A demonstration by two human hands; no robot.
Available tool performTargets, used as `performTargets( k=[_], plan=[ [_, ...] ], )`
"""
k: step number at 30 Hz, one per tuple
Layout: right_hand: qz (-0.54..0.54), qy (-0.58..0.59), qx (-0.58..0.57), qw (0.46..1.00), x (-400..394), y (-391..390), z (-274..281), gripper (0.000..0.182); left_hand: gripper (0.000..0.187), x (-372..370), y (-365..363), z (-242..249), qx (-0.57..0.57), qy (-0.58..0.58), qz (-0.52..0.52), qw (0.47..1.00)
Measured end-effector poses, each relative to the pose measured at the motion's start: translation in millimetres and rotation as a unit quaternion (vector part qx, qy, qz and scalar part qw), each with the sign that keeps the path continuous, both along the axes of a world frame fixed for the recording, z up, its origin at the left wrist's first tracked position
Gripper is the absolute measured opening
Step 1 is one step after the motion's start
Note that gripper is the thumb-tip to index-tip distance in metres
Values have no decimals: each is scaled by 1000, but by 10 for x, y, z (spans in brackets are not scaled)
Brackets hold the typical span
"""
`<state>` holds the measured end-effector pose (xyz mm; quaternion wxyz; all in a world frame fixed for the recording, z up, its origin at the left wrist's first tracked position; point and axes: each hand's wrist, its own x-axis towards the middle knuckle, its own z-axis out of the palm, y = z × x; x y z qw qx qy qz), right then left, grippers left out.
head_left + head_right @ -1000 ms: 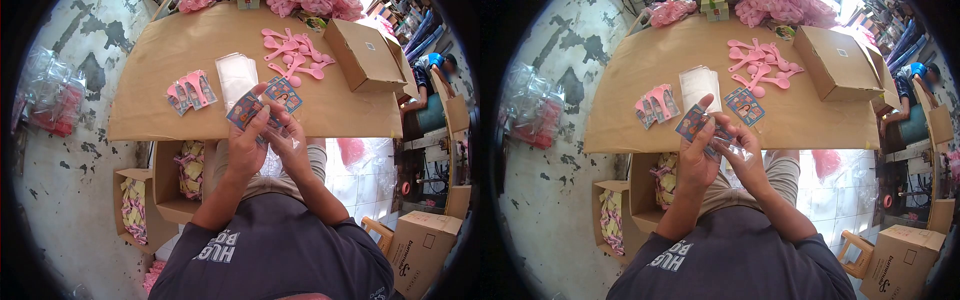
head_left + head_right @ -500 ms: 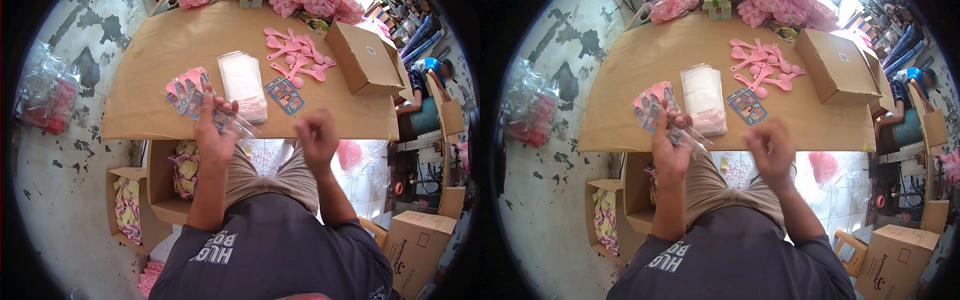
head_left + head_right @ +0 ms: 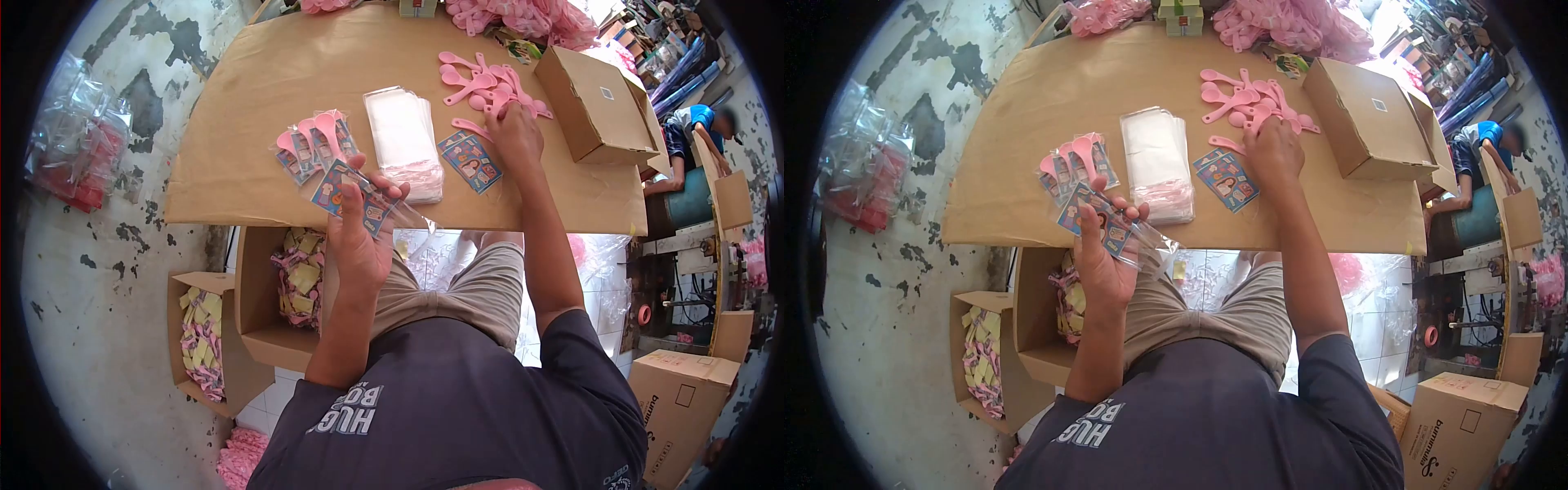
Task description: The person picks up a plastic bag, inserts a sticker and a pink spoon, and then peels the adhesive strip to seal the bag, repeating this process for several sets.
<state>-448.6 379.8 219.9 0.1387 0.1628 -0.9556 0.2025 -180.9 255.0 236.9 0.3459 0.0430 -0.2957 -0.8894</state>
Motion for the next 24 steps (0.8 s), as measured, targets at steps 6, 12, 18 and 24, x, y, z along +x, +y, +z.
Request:
performTargets(
  k=[6,12,18,24],
  plan=[
    [29,-56,-147,987,-239,242,-94,28,55,-59,-58,14,2,-7,8,1000],
    [160,-102,-372,909,483,632,209,15,46,-155,-212,-9,37,1,50,998],
    [277,-427,-367,778,1507,926,251,17,49,-278,-281,6,29,25,95,995],
    [311,-483,-345,743,1698,898,384,27,54,-347,-65,59,-11,36,55,998]
  ],
)
